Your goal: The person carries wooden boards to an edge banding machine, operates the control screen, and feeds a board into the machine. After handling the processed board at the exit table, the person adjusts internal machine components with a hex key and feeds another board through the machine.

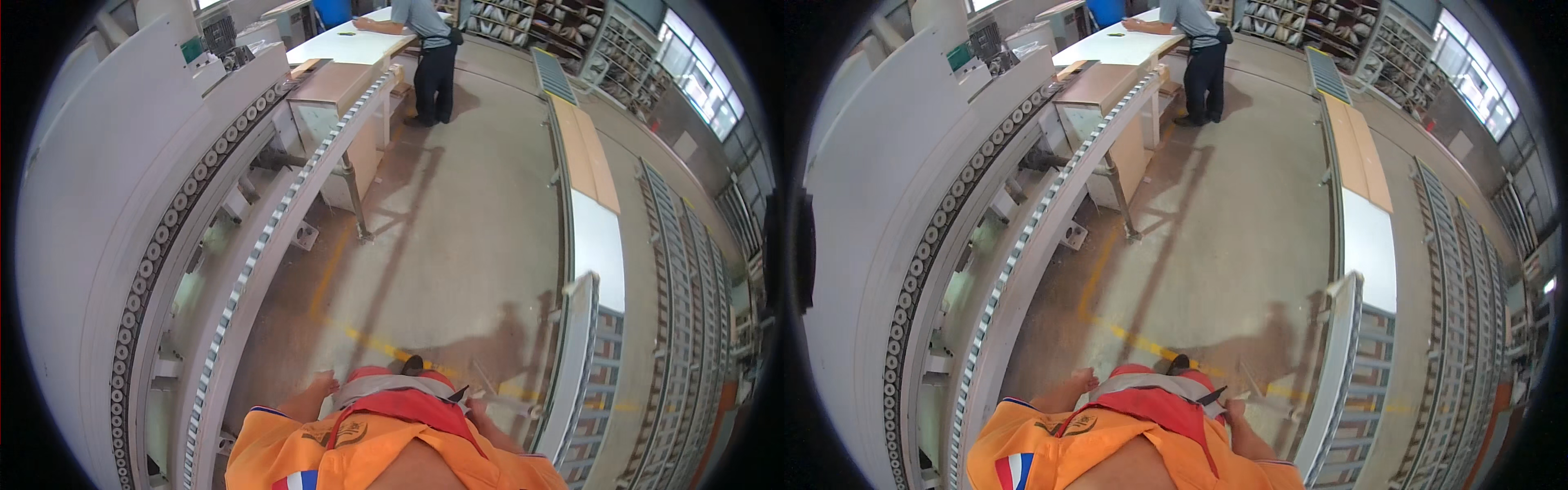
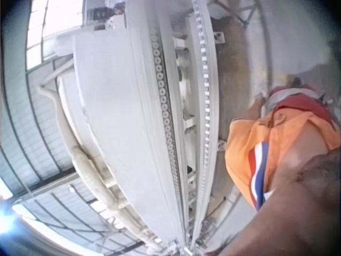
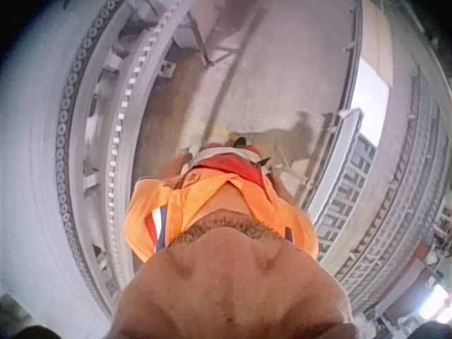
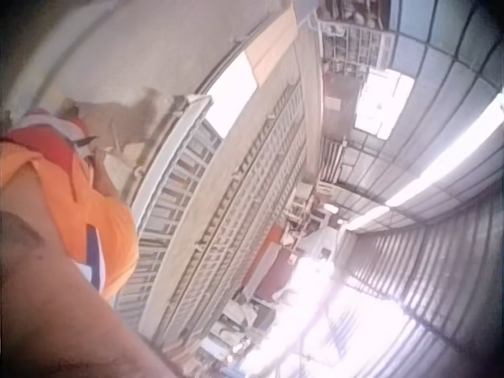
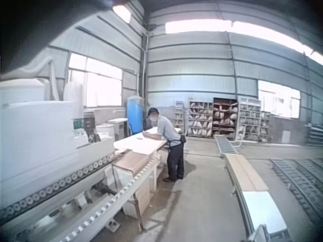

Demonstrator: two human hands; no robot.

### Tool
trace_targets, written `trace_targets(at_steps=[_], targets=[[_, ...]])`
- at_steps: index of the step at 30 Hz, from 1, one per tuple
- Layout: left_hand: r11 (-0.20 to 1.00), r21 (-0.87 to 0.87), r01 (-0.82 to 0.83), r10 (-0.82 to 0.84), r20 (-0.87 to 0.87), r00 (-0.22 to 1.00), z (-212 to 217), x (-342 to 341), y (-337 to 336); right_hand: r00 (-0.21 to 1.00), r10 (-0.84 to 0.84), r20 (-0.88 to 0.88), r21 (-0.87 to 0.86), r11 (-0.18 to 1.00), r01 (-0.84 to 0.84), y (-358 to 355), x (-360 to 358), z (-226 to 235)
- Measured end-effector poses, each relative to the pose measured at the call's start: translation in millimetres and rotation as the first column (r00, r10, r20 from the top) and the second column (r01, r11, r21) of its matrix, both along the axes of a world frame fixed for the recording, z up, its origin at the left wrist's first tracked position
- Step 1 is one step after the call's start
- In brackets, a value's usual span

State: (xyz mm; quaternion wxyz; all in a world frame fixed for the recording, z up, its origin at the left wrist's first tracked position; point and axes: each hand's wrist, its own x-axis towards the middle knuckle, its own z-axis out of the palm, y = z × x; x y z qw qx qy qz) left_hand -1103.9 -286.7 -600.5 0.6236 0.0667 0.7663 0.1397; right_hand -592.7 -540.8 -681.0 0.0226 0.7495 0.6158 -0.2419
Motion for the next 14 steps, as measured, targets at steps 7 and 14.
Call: trace_targets(at_steps=[7, 14], targets=[[0.997, 0.019, -0.075, 0.076, -0.046, 0.996, 22, 69, 126, 0.063, -0.734, -0.677, -0.462, 0.489, 0.74, 396, 146, 127], [0.862, 0.358, 0.36, -0.261, -0.295, 0.919, 68, 220, 412, 0.158, -0.619, -0.77, -0.361, 0.626, 0.691, 597, 189, 145]])
